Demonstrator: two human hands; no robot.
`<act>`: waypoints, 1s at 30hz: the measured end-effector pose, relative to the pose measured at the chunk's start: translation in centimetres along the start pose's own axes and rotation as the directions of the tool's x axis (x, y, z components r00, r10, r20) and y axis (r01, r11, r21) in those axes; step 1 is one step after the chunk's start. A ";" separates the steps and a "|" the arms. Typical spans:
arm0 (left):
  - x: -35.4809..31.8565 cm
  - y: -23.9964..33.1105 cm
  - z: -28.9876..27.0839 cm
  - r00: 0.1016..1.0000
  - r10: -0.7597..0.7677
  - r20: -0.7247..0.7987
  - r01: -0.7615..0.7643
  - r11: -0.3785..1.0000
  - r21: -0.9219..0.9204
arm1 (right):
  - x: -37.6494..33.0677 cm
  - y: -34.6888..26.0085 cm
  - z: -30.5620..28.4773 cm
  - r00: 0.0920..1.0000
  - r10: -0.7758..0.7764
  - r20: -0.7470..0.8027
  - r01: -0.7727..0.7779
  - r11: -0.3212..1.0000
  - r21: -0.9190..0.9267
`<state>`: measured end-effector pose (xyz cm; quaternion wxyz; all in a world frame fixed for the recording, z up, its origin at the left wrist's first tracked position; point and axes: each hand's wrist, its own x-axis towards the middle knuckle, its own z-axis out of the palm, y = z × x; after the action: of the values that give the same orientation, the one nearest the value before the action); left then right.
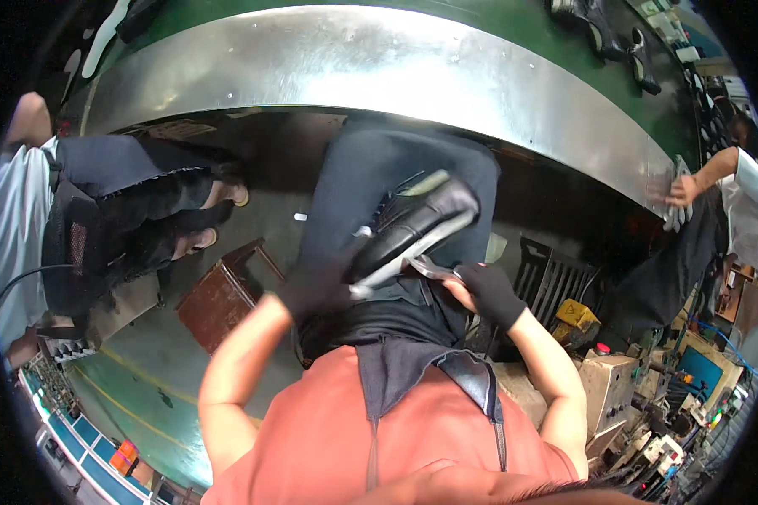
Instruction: The person repeatedly picks up white shoe insoles from a conveyor belt and trims their edges using a pair of pliers. They hold the insole against their lap and carefully cut along the perimeter before placing the finished insole back onto the belt.
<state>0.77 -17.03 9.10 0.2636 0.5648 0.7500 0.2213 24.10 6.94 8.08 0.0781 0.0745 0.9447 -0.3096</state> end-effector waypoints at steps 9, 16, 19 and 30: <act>9.4 4.2 3.1 0.866 -0.212 -0.454 -0.076 0.840 -0.537 | -4.7 -4.8 -3.5 0.943 0.325 -0.077 -0.254 0.847 0.467; 6.5 1.0 8.4 0.958 -0.283 0.054 0.204 0.536 -0.819 | -4.3 -1.8 -3.0 0.896 0.423 0.135 -0.422 0.716 0.557; 5.4 4.3 9.4 0.969 -0.197 -0.150 0.062 0.782 -0.621 | -0.8 -1.4 -6.0 0.874 0.318 0.366 -0.415 0.882 0.224; 6.4 2.4 11.4 0.937 -0.227 -0.265 -0.039 0.687 -0.726 | 4.3 1.9 -3.3 0.973 -0.218 0.077 0.231 0.905 -0.358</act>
<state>8.48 -9.87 0.94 0.3439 0.3296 0.6642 0.5761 19.90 10.81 8.73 0.0711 -0.0561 0.9864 -0.1373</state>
